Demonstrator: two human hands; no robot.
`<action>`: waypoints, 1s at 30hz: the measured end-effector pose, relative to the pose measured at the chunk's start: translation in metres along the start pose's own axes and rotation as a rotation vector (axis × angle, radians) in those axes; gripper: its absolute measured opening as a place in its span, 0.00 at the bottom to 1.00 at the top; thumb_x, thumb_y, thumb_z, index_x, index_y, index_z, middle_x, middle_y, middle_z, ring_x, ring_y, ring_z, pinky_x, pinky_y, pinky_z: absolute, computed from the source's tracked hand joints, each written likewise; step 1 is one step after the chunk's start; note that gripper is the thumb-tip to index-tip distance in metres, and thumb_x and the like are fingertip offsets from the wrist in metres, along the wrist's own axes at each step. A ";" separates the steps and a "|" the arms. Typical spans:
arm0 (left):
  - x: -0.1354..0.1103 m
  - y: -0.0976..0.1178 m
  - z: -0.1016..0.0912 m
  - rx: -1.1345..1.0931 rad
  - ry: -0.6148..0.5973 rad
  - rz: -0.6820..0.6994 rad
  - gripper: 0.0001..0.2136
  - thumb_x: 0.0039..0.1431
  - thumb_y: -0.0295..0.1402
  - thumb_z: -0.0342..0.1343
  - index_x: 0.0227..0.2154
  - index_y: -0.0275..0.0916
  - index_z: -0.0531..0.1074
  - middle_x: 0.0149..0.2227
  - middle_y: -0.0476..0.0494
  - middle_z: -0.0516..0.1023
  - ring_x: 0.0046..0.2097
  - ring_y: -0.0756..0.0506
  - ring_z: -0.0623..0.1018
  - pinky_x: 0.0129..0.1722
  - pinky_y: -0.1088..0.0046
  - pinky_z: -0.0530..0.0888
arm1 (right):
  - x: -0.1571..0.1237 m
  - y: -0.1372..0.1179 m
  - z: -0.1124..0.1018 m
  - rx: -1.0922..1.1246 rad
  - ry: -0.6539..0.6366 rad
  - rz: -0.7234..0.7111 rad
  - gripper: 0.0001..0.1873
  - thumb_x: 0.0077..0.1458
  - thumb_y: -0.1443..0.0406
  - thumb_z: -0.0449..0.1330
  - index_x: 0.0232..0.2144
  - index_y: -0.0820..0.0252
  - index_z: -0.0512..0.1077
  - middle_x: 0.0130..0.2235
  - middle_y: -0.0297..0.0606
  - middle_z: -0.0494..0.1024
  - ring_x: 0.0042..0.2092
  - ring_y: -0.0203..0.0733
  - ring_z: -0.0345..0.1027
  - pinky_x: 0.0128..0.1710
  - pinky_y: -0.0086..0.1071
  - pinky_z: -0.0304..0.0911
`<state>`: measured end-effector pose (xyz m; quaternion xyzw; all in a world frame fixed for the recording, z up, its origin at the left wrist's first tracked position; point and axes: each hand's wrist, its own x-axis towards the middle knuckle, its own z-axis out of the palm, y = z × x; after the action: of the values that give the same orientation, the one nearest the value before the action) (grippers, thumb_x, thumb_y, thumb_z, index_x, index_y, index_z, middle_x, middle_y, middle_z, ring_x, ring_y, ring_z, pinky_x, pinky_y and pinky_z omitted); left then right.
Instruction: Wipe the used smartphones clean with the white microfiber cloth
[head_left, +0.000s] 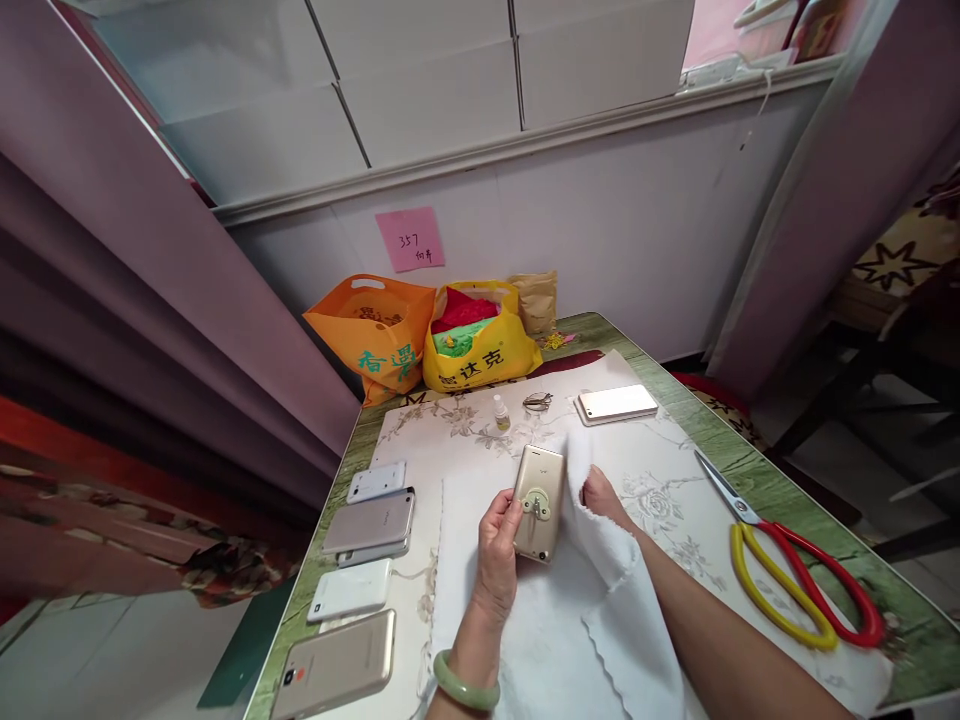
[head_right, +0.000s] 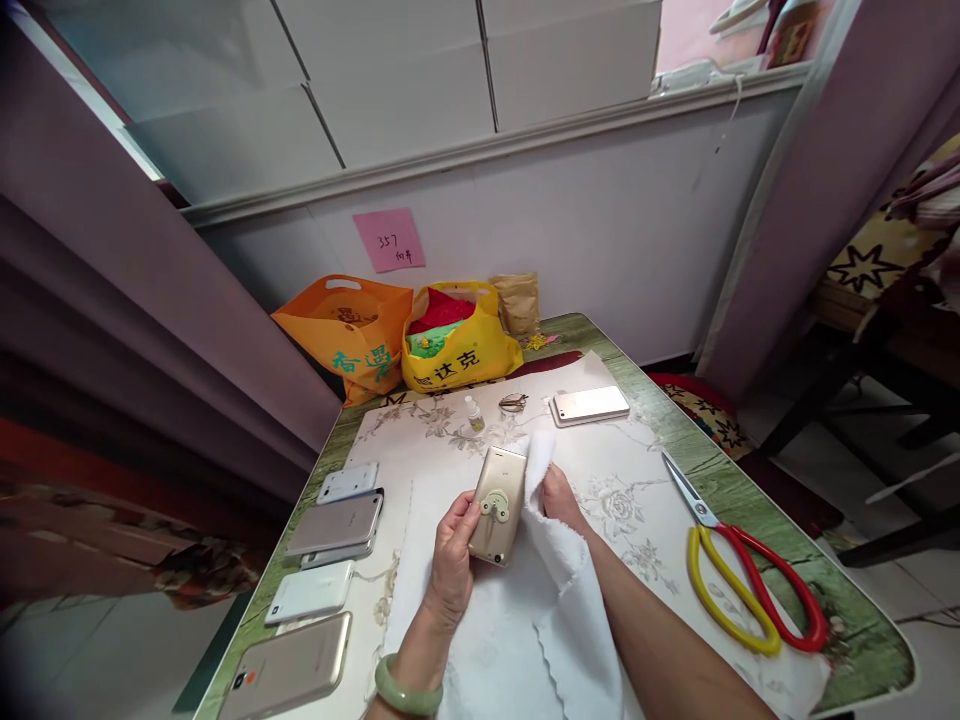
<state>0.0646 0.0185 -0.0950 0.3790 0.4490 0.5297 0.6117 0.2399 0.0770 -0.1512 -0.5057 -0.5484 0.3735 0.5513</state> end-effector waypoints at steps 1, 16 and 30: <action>0.000 0.001 0.000 0.021 -0.018 0.007 0.16 0.56 0.43 0.60 0.41 0.37 0.75 0.36 0.43 0.79 0.35 0.47 0.76 0.35 0.74 0.71 | 0.001 -0.001 0.003 0.031 -0.019 0.020 0.18 0.47 0.50 0.60 0.29 0.58 0.76 0.28 0.41 0.78 0.34 0.50 0.71 0.34 0.41 0.69; 0.003 -0.004 0.000 0.092 -0.015 0.067 0.17 0.57 0.46 0.59 0.37 0.35 0.79 0.31 0.43 0.78 0.35 0.45 0.73 0.38 0.70 0.70 | -0.018 -0.041 0.022 0.328 -0.261 0.303 0.31 0.50 0.41 0.61 0.40 0.62 0.72 0.26 0.31 0.71 0.23 0.34 0.60 0.22 0.28 0.57; 0.007 -0.013 -0.005 -0.228 0.431 0.083 0.20 0.54 0.53 0.58 0.36 0.38 0.74 0.34 0.44 0.79 0.36 0.45 0.77 0.40 0.69 0.73 | -0.027 -0.053 0.022 -0.024 -0.421 -0.060 0.20 0.56 0.48 0.60 0.41 0.55 0.77 0.50 0.42 0.74 0.48 0.49 0.68 0.48 0.37 0.64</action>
<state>0.0645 0.0235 -0.1102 0.2038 0.4906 0.6703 0.5181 0.2078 0.0427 -0.1089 -0.4066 -0.6706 0.4479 0.4295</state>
